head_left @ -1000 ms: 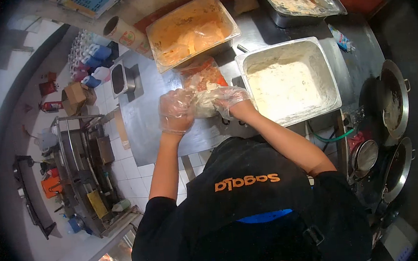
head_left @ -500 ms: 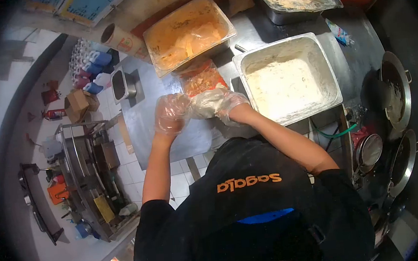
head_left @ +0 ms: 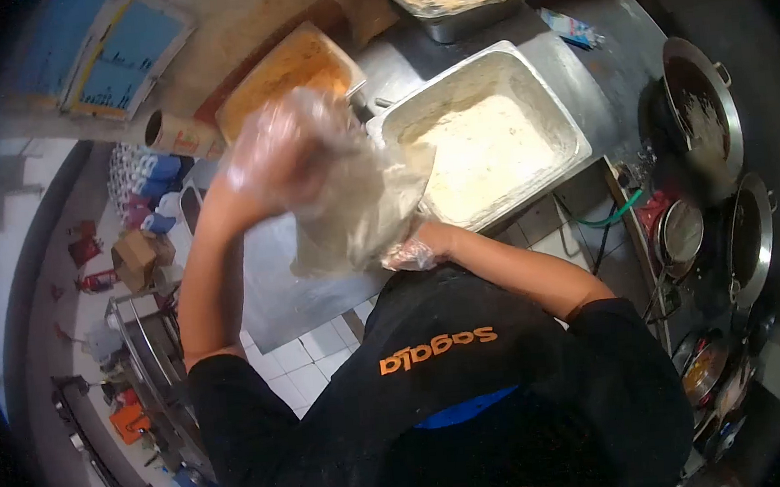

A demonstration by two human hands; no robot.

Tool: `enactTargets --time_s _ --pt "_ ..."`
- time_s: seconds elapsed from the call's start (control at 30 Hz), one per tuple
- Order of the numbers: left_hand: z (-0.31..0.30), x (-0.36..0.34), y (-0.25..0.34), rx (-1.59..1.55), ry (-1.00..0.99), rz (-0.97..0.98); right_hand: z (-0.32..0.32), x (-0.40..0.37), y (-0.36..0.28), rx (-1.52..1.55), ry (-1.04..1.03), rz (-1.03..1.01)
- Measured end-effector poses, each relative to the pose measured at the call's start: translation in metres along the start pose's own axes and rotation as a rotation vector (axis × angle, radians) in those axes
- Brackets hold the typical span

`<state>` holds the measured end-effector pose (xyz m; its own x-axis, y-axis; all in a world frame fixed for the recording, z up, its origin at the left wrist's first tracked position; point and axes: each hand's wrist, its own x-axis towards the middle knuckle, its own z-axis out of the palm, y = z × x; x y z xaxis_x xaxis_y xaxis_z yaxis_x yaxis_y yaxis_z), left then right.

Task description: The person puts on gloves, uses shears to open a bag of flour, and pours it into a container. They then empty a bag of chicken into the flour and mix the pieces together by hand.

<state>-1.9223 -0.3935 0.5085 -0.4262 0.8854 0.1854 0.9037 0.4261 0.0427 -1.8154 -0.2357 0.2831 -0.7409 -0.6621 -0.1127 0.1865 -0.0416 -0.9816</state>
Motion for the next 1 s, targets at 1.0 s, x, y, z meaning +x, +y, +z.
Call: enactTargets --time_s 1.0 --pt "0.221 0.097 0.015 -1.005 0.038 -0.810 -0.035 -0.083 0.002 1.531 0.166 -0.131"
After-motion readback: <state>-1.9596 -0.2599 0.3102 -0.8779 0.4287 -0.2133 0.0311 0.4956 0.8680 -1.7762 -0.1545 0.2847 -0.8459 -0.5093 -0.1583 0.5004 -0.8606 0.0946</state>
